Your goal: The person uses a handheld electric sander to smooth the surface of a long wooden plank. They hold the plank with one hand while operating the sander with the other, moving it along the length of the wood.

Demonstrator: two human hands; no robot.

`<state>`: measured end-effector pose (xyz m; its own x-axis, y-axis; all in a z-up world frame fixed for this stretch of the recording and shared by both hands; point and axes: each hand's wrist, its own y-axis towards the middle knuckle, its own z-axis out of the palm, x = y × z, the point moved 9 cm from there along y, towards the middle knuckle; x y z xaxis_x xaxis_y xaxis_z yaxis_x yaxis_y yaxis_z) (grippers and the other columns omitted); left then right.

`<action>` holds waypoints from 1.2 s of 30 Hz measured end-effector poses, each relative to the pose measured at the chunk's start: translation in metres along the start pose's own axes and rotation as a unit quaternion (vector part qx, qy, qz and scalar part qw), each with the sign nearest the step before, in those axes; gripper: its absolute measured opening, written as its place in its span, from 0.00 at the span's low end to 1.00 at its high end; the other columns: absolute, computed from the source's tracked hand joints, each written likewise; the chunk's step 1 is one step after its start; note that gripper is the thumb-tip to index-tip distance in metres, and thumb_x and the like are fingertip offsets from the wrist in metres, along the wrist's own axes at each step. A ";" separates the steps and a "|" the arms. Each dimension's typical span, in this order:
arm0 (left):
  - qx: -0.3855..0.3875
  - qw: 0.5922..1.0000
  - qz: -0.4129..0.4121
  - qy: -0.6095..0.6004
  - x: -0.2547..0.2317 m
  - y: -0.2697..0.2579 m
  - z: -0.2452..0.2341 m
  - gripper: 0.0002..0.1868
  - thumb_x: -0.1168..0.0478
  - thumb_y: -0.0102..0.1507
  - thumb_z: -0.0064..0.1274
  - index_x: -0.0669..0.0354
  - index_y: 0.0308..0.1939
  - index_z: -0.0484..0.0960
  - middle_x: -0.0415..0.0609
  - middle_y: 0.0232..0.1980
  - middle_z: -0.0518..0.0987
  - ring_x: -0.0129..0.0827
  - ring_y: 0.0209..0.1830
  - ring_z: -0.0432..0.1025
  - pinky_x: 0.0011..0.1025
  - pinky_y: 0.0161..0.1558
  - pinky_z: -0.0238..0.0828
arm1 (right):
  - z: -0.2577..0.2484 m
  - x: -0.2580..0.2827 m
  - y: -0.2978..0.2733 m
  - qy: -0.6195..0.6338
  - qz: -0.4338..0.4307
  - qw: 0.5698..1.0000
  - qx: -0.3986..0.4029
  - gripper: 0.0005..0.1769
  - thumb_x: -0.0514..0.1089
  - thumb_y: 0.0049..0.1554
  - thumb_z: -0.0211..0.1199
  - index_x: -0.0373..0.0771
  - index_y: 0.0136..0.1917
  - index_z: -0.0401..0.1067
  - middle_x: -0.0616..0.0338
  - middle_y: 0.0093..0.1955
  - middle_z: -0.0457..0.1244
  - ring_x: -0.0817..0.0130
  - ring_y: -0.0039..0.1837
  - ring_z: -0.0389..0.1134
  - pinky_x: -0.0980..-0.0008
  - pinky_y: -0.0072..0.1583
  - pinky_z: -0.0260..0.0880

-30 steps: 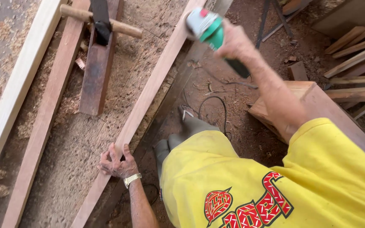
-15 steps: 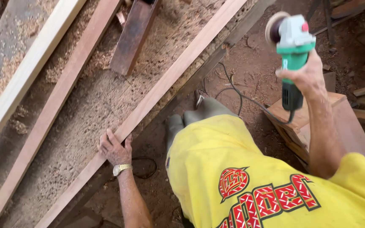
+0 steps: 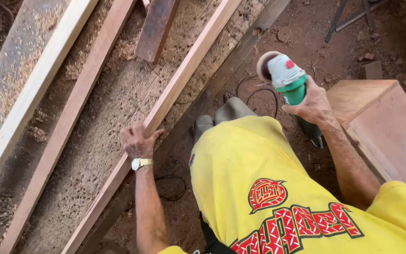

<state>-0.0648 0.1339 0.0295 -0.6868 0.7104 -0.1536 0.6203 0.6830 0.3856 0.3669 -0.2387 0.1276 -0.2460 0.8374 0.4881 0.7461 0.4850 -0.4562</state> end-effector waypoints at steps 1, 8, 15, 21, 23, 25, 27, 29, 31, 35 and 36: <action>0.003 1.000 -0.001 -0.001 0.000 -0.004 0.000 0.45 0.18 0.45 0.59 0.58 0.37 0.76 0.51 0.38 0.74 0.42 0.38 0.70 0.42 0.38 0.76 | 0.008 0.012 -0.008 -0.001 0.002 1.000 0.002 0.57 0.48 0.38 0.81 0.33 0.74 0.56 0.42 0.63 0.65 0.52 0.62 0.69 0.55 0.65 0.70; -0.052 0.997 -0.013 0.048 -0.020 -0.036 0.004 0.31 0.26 0.60 0.57 0.48 0.43 0.79 0.42 0.37 0.80 0.35 0.38 0.74 0.41 0.39 0.73 | 0.060 0.129 -0.047 -0.042 -0.070 0.995 0.061 0.44 0.45 0.42 0.79 0.33 0.66 0.59 0.40 0.56 0.68 0.50 0.58 0.72 0.55 0.63 0.73; -0.037 0.999 -0.039 -0.006 -0.030 -0.029 -0.027 0.21 0.40 0.69 0.57 0.53 0.48 0.79 0.48 0.40 0.76 0.43 0.40 0.74 0.42 0.38 0.67 | 0.144 0.204 -0.062 -0.100 -0.181 0.969 0.133 0.39 0.44 0.42 0.78 0.32 0.59 0.58 0.40 0.49 0.68 0.46 0.52 0.73 0.53 0.57 0.74; -0.025 0.998 -0.051 -0.012 -0.030 -0.017 -0.028 0.19 0.42 0.69 0.56 0.52 0.42 0.75 0.47 0.42 0.74 0.44 0.41 0.73 0.44 0.39 0.67 | 0.177 0.235 -0.061 -0.129 -0.192 0.960 0.156 0.38 0.44 0.42 0.76 0.32 0.58 0.57 0.37 0.47 0.67 0.40 0.52 0.72 0.50 0.54 0.73; -0.016 0.999 -0.049 -0.009 -0.029 -0.020 -0.026 0.18 0.43 0.68 0.57 0.52 0.43 0.75 0.48 0.42 0.74 0.44 0.42 0.73 0.43 0.39 0.66 | 0.183 0.232 -0.058 -0.121 -0.202 0.958 0.162 0.36 0.44 0.43 0.74 0.32 0.57 0.57 0.35 0.46 0.67 0.38 0.52 0.71 0.47 0.54 0.72; -0.004 0.999 -0.043 -0.005 -0.028 -0.022 -0.023 0.17 0.44 0.66 0.57 0.52 0.43 0.75 0.48 0.42 0.74 0.44 0.42 0.73 0.43 0.39 0.66 | 0.187 0.227 -0.052 -0.110 -0.209 0.957 0.167 0.34 0.44 0.44 0.73 0.32 0.56 0.57 0.34 0.45 0.67 0.36 0.53 0.70 0.45 0.54 0.71; 0.017 0.999 -0.042 -0.003 -0.028 -0.025 -0.018 0.16 0.45 0.64 0.58 0.50 0.44 0.76 0.46 0.43 0.74 0.42 0.43 0.73 0.43 0.41 0.66 | 0.184 0.221 -0.045 -0.104 -0.222 0.957 0.154 0.34 0.43 0.41 0.73 0.33 0.54 0.57 0.35 0.46 0.66 0.34 0.53 0.69 0.43 0.53 0.70; 0.017 0.999 -0.035 0.014 -0.025 -0.027 -0.006 0.18 0.43 0.66 0.59 0.51 0.44 0.76 0.47 0.43 0.74 0.41 0.42 0.73 0.43 0.41 0.66 | 0.173 0.215 -0.031 -0.104 -0.221 0.960 0.139 0.33 0.42 0.42 0.72 0.33 0.55 0.57 0.35 0.46 0.66 0.34 0.53 0.68 0.42 0.53 0.69; 0.020 0.999 -0.031 0.031 -0.025 -0.031 -0.001 0.20 0.41 0.67 0.59 0.52 0.44 0.75 0.47 0.43 0.75 0.40 0.41 0.73 0.42 0.40 0.67 | 0.158 0.209 -0.017 -0.105 -0.220 0.962 0.127 0.32 0.41 0.43 0.72 0.33 0.55 0.56 0.34 0.46 0.66 0.33 0.53 0.68 0.42 0.52 0.69; 0.036 0.998 -0.043 0.032 -0.021 -0.029 0.002 0.23 0.36 0.68 0.57 0.51 0.40 0.75 0.47 0.41 0.75 0.41 0.39 0.73 0.42 0.39 0.68 | 0.124 0.199 0.016 -0.101 -0.222 0.963 0.115 0.35 0.41 0.40 0.73 0.33 0.54 0.55 0.35 0.46 0.66 0.33 0.53 0.68 0.41 0.51 0.69; 0.043 0.997 -0.036 0.045 -0.021 -0.031 0.000 0.24 0.36 0.69 0.55 0.52 0.40 0.74 0.48 0.41 0.75 0.42 0.40 0.73 0.43 0.39 0.69 | 0.118 0.194 0.022 -0.107 -0.222 0.962 0.115 0.34 0.40 0.41 0.72 0.34 0.55 0.55 0.35 0.46 0.66 0.34 0.53 0.68 0.41 0.51 0.69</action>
<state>-0.0695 0.0980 0.0209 -0.7591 0.6441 -0.0941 0.5961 0.7460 0.2969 0.2623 -0.0361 0.1239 -0.6490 0.5550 0.5204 0.3864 0.8297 -0.4029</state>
